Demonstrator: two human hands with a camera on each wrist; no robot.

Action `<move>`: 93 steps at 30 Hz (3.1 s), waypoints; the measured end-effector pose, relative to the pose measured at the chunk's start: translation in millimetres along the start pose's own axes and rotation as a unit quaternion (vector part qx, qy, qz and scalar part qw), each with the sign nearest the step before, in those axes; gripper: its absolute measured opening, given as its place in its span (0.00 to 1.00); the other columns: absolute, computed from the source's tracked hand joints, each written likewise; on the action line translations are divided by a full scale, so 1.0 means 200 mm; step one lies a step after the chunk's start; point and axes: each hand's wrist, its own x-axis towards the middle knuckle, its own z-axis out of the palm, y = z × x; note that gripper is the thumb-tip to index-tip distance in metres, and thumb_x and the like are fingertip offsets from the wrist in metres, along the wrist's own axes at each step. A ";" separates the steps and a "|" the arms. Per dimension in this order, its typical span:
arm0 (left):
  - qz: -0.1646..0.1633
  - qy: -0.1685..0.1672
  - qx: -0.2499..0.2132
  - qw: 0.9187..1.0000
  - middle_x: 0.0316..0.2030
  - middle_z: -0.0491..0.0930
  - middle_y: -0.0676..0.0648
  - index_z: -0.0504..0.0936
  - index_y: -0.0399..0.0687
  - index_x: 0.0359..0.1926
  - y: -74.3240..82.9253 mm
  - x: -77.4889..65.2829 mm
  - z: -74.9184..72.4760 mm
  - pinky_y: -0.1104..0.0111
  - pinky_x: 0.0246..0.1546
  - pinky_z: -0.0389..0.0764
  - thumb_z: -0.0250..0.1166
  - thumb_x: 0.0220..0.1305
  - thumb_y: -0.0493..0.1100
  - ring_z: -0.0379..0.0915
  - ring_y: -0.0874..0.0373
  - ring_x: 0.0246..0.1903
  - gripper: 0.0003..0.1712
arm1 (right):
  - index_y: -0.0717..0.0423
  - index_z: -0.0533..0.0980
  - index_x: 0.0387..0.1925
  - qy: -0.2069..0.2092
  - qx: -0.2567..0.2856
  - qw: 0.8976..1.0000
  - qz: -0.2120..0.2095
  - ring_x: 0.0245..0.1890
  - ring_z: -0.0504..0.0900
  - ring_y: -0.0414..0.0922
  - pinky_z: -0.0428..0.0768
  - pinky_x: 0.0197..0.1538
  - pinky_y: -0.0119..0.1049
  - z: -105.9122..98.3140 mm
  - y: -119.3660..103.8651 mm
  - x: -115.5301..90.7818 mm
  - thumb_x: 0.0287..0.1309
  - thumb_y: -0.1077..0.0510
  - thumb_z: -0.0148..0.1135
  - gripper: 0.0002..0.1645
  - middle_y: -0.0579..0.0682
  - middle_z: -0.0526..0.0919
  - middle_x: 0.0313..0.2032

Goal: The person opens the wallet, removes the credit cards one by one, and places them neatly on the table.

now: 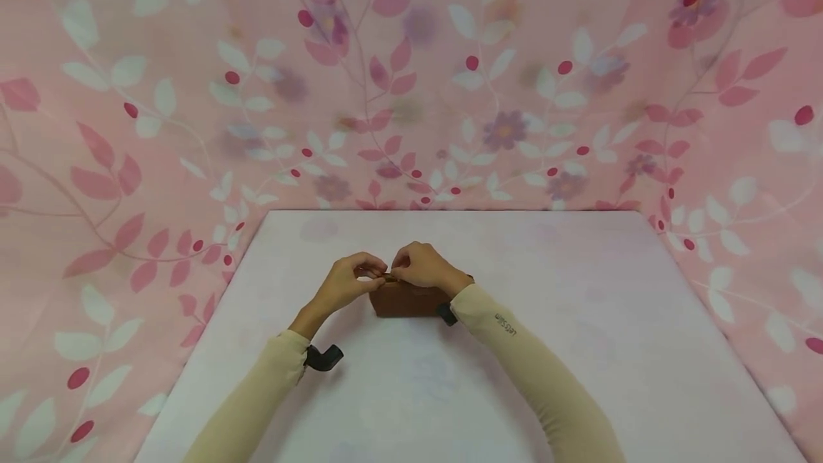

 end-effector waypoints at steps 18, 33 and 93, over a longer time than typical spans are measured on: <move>0.015 -0.002 0.014 1.000 0.37 0.82 0.50 0.84 0.37 0.43 -0.01 0.01 -0.01 0.65 0.41 0.81 0.73 0.54 0.34 0.79 0.59 0.36 0.14 | 0.53 0.82 0.27 0.108 0.052 0.992 0.038 0.27 0.82 0.41 0.79 0.31 0.35 -0.04 -0.01 -0.06 0.47 0.61 0.70 0.03 0.45 0.84 0.25; 0.014 -0.016 0.035 0.999 0.38 0.82 0.50 0.83 0.37 0.44 0.01 0.01 -0.01 0.64 0.43 0.81 0.74 0.54 0.33 0.78 0.60 0.36 0.15 | 0.59 0.84 0.29 0.065 0.111 0.985 0.111 0.25 0.87 0.47 0.83 0.37 0.38 -0.14 0.03 -0.16 0.51 0.59 0.72 0.06 0.51 0.86 0.25; 0.070 -0.121 0.061 0.988 0.58 0.67 0.49 0.70 0.45 0.64 -0.06 -0.02 -0.06 0.63 0.63 0.66 0.82 0.39 0.56 0.66 0.57 0.59 0.52 | 0.62 0.84 0.29 0.075 0.008 0.975 0.210 0.21 0.84 0.46 0.81 0.27 0.37 -0.16 0.49 -0.54 0.55 0.63 0.68 0.05 0.53 0.85 0.23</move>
